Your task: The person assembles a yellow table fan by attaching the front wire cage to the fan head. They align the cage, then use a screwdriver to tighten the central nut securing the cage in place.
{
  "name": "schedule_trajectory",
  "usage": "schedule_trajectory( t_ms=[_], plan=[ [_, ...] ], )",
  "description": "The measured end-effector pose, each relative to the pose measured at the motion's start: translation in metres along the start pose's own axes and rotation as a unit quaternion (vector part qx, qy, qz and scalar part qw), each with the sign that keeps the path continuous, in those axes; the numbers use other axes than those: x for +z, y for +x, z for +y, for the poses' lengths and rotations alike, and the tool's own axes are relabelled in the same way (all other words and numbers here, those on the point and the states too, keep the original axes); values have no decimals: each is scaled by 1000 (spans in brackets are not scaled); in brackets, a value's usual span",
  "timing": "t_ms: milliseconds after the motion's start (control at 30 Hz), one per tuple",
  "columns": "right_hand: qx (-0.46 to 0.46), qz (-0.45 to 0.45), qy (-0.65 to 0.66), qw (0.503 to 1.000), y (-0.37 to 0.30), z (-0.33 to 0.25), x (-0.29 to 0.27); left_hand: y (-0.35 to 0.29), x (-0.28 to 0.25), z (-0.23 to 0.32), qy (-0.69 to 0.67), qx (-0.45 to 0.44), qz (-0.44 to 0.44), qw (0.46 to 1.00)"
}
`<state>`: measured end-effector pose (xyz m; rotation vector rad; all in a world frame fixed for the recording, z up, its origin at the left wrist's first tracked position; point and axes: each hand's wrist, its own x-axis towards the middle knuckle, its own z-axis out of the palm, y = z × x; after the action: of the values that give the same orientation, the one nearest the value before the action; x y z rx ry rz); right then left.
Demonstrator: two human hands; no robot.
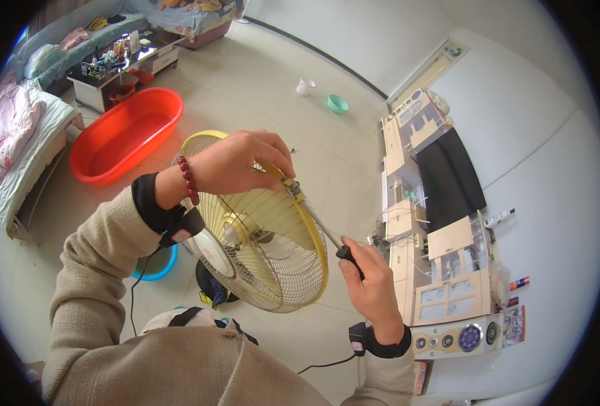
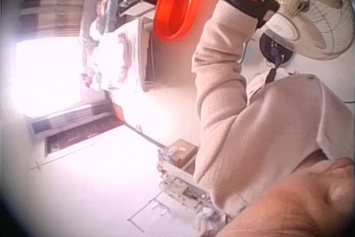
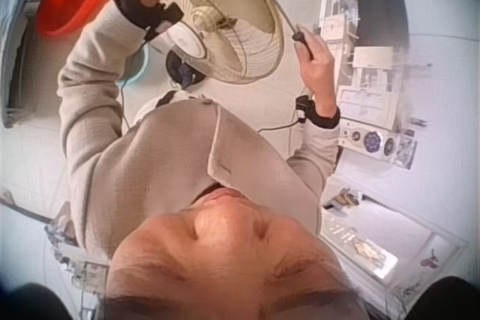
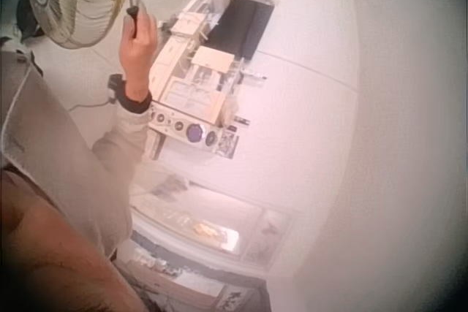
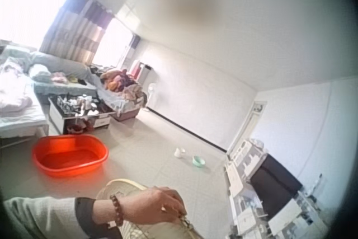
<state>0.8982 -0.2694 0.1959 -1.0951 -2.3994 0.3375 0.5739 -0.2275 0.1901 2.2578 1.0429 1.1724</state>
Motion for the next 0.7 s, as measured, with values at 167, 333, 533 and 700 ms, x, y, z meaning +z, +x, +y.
schedule_trajectory(
  t_ms=[167, 333, 533, 700],
  plan=[
    [-136, 106, -208, 963, 0, 5, 11, 1, 2, 2, -14, -4, 20, 1000],
    [-194, 123, -250, 940, 1, 6, 10, 3, 2, 1, -21, -21, 19, 999],
    [149, -73, 224, 960, 4, -12, -16, 4, 3, 0, -13, -17, 18, 1000],
    [285, -143, 421, 849, 11, -14, -21, 4, 3, -2, -2, -12, 29, 1000]
  ],
)
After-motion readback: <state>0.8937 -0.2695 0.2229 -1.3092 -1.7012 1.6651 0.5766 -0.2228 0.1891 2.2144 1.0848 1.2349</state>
